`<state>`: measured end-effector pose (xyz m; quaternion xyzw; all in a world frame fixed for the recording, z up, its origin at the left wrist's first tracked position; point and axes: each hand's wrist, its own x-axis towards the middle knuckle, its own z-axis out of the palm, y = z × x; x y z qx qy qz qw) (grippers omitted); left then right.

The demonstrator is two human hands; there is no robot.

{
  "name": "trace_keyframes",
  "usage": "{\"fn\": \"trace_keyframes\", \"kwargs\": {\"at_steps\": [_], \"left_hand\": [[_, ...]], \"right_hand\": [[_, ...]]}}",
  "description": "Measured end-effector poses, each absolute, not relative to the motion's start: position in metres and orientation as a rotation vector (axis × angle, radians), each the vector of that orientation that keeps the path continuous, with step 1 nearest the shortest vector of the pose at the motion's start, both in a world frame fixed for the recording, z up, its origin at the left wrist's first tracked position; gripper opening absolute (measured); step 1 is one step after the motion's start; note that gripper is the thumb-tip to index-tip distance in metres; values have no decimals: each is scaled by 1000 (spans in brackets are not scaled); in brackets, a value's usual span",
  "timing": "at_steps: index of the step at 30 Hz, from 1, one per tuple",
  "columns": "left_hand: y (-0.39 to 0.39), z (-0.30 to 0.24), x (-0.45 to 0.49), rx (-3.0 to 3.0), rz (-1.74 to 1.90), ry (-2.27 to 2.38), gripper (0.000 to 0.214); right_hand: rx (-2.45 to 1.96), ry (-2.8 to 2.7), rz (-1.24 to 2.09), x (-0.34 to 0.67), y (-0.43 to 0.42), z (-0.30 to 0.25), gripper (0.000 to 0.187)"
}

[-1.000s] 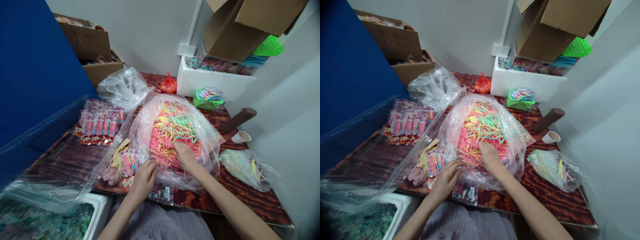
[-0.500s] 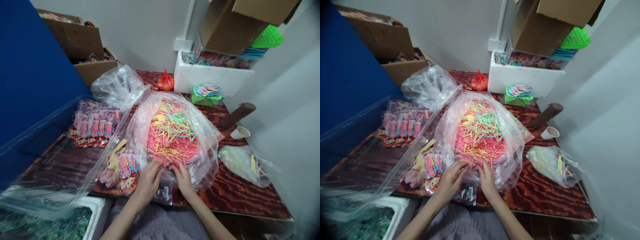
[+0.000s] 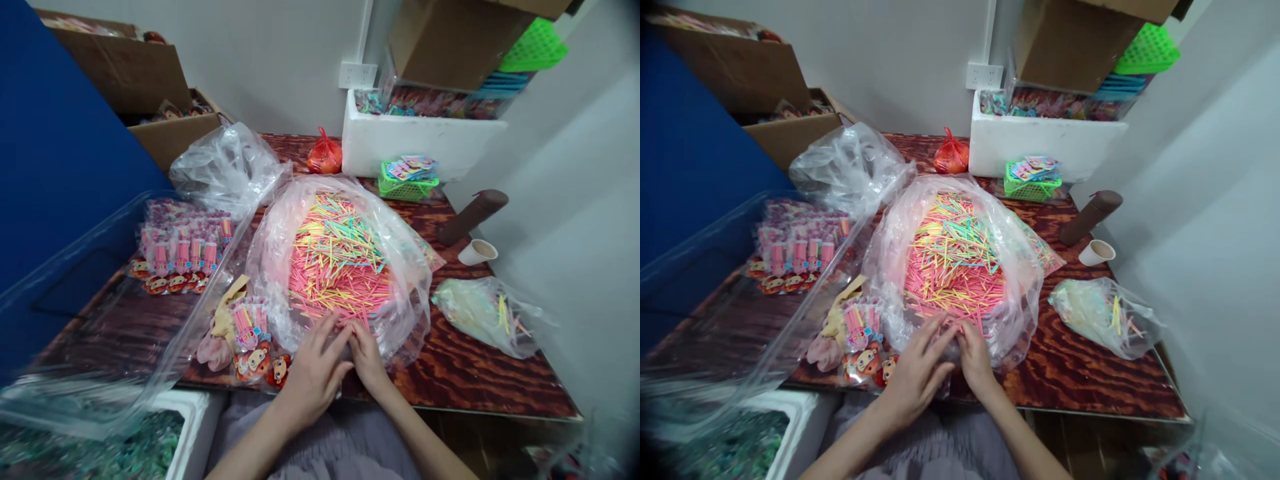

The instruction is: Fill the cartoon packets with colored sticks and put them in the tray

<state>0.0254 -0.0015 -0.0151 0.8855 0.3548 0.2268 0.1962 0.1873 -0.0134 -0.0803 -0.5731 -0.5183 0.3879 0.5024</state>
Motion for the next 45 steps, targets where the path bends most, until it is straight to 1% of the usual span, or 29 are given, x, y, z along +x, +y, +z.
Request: {"fn": "trace_keyframes", "kwargs": {"at_steps": [2,3,6,7,9,10,11,13,14,17,21,25,28,31,34,40,45], "left_hand": [[-7,-18,8,2434,618,1063,29],[-9,-20,1,2434,561,1098,22],[-13,-27,-10,2505,360,1185,11],[-13,-30,-10,2535,326,1202,15],[-10,-36,-6,2574,304,1222,35],[-8,-40,-4,2575,303,1243,39],[-6,-42,-1,2567,303,1270,34],[-3,-45,3,2540,319,1303,15],[-2,-45,3,2520,341,1299,10],[-2,-33,1,2384,480,1225,18],[7,-14,2,2069,741,1224,20],[26,-32,12,2021,872,1364,25],[35,-58,16,2111,881,1407,28],[35,-66,16,2091,950,1362,34],[33,-53,15,1986,1056,1327,35],[35,-18,20,1548,1156,1306,21],[39,-12,16,1321,1109,1309,30]], "right_hand": [[-1421,-1266,944,187,-12,-74,23],[-1439,-1260,947,187,-11,-71,22],[-1477,-1230,944,186,-8,-68,23],[-1481,-1221,946,186,-7,-67,24],[-1478,-1203,949,187,-5,-65,25],[-1469,-1196,951,188,-4,-64,25],[-1458,-1190,954,189,-2,-61,25],[-1435,-1186,962,194,1,-57,25],[-1427,-1193,959,196,4,-56,25],[-1437,-1244,902,206,12,-53,24],[-1528,-1313,791,217,20,-54,23],[-1635,-1383,695,220,23,-52,17],[-1614,-1367,712,220,23,-50,18],[-1503,-1316,761,220,19,-45,21],[-1406,-1265,812,218,14,-36,22],[-1330,-1223,891,206,6,-20,20],[-1325,-1218,951,198,2,-19,21]]}}
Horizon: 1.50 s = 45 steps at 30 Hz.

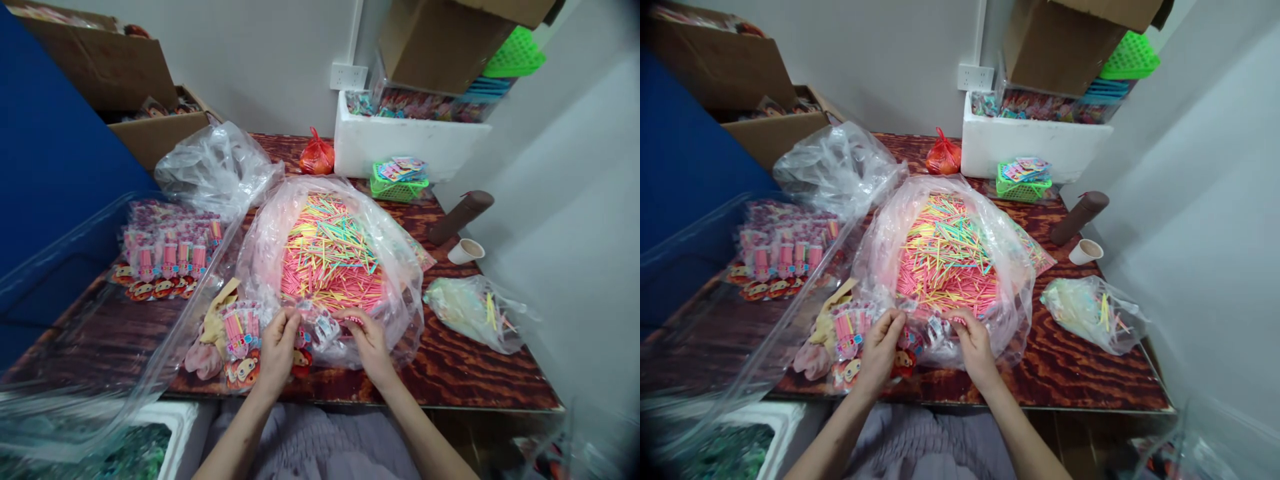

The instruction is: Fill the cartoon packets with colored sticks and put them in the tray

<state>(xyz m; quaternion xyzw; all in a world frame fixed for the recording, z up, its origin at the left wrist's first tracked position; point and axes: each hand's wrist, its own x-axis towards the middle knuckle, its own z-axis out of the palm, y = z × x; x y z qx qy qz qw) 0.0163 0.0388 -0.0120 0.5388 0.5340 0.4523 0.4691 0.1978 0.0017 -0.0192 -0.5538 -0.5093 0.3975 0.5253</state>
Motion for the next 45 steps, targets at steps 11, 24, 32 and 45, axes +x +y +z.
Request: {"fn": "trace_keyframes", "kwargs": {"at_steps": [11,24,32,45], "left_hand": [[35,-22,2,1357,1012,1350,21],[37,-18,-5,1353,1094,1354,28],[35,-20,-2,1376,1077,1300,25],[32,-30,-3,1417,1049,1196,20]], "right_hand": [[-1302,-1253,960,195,0,-19,21],[-1277,-1236,971,190,-3,-20,20],[-1304,-1248,972,188,-7,-22,21],[-1307,-1160,1024,189,-7,-22,18]]}}
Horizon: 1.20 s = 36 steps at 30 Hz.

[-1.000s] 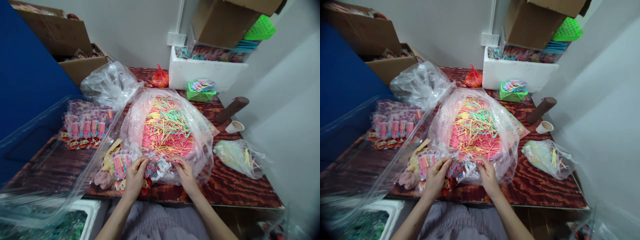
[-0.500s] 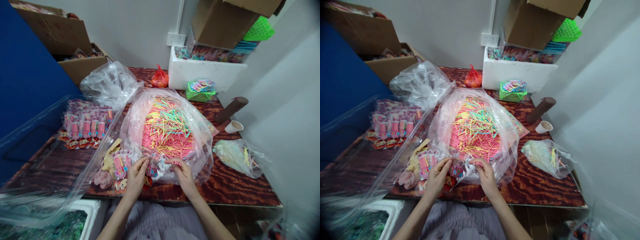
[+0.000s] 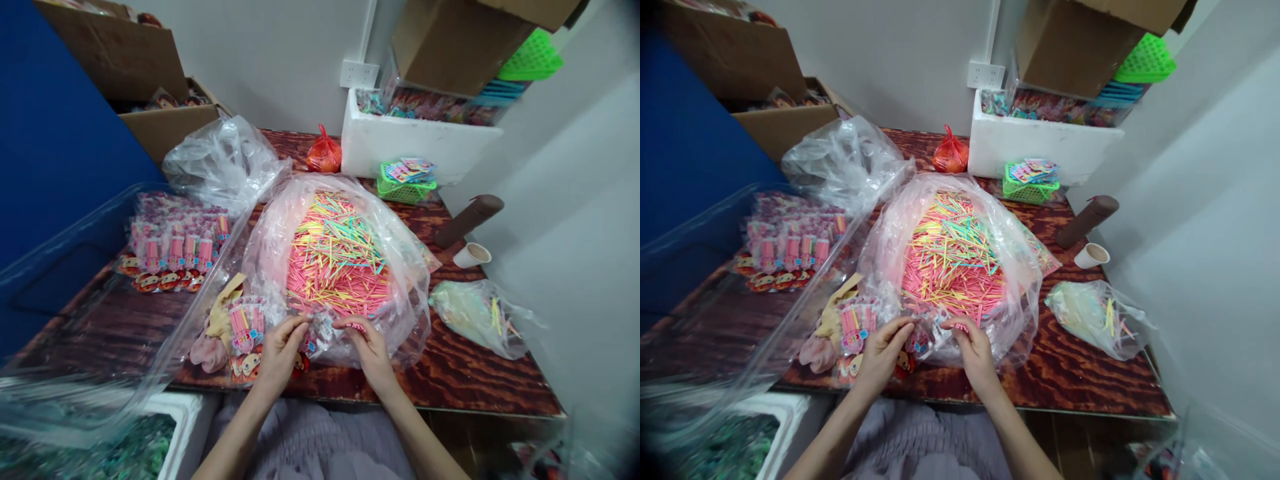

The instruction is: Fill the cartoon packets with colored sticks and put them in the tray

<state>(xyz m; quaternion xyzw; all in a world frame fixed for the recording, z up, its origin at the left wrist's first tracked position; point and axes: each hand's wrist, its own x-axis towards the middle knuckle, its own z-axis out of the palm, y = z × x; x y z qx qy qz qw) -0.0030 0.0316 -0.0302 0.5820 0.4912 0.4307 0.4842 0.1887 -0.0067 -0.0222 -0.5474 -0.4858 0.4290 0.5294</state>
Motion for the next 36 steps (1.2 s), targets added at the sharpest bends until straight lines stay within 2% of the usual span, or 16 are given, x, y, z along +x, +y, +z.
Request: {"fn": "trace_keyframes", "kwargs": {"at_steps": [7,12,15,21,26,30,34,36], "left_hand": [[26,-23,9,1324,948,1107,20],[25,-17,14,1141,946,1080,22],[23,-18,14,1040,941,1098,23],[21,-22,13,1028,969,1107,23],[19,-18,-1,1041,998,1079,22],[12,-10,-13,987,1001,1069,23],[6,-10,-21,944,1015,1085,24],[6,-13,-28,859,1051,1139,26]], "right_hand": [[-889,-544,1201,183,45,17,11],[-776,-483,1429,162,56,36,14],[-848,-488,1450,157,46,32,16],[-1172,-940,1402,162,24,35,19],[-1263,-1188,1242,152,2,43,47],[-1294,-1490,1017,132,-9,37,27],[-1236,-1615,1044,121,-9,31,36],[-1280,-1549,1059,132,-5,27,33]]}}
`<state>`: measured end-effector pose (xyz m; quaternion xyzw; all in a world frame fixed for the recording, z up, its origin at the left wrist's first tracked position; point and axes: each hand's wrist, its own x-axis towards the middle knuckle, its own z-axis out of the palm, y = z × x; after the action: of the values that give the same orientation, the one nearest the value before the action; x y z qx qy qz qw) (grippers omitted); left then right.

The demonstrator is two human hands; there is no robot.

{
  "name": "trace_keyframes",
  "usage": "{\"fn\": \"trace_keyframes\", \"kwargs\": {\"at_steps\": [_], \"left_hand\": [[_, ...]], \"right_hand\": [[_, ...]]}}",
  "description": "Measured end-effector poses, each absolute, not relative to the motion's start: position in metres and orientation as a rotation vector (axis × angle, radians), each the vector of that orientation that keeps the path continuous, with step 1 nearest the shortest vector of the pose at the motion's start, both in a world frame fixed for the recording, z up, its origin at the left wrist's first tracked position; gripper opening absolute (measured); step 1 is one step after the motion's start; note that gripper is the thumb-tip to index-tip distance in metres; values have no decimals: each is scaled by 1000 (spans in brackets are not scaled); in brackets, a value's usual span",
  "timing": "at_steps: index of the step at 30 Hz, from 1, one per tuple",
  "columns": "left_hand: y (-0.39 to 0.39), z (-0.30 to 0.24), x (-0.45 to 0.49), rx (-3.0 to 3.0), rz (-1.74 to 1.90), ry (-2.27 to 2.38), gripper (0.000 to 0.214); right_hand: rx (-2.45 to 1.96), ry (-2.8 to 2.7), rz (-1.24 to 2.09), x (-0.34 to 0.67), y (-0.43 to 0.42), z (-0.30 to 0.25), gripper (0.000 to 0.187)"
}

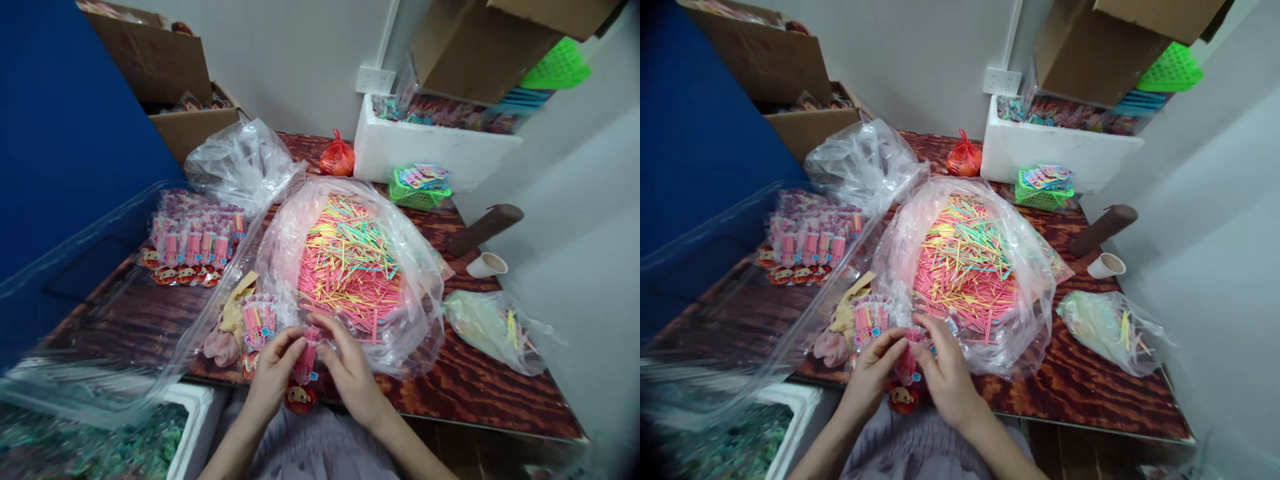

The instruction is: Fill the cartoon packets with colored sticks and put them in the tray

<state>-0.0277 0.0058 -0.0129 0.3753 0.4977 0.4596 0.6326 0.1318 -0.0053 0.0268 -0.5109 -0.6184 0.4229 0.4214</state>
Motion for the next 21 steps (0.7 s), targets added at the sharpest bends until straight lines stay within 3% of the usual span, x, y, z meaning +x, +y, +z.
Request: {"fn": "trace_keyframes", "kwargs": {"at_steps": [3,11,15,21], "left_hand": [[11,-15,-44,723,1156,1175,27],[31,-5,-67,581,1407,1231,27],[33,-8,-63,565,1440,1289,27],[34,-15,-69,644,1488,1417,29]], "right_hand": [[-1502,-1485,914,168,2,13,23],[-2315,-1796,118,228,15,-35,20],[-2481,-1824,112,221,24,-33,15],[-2305,-1801,114,224,26,-32,14]]}}
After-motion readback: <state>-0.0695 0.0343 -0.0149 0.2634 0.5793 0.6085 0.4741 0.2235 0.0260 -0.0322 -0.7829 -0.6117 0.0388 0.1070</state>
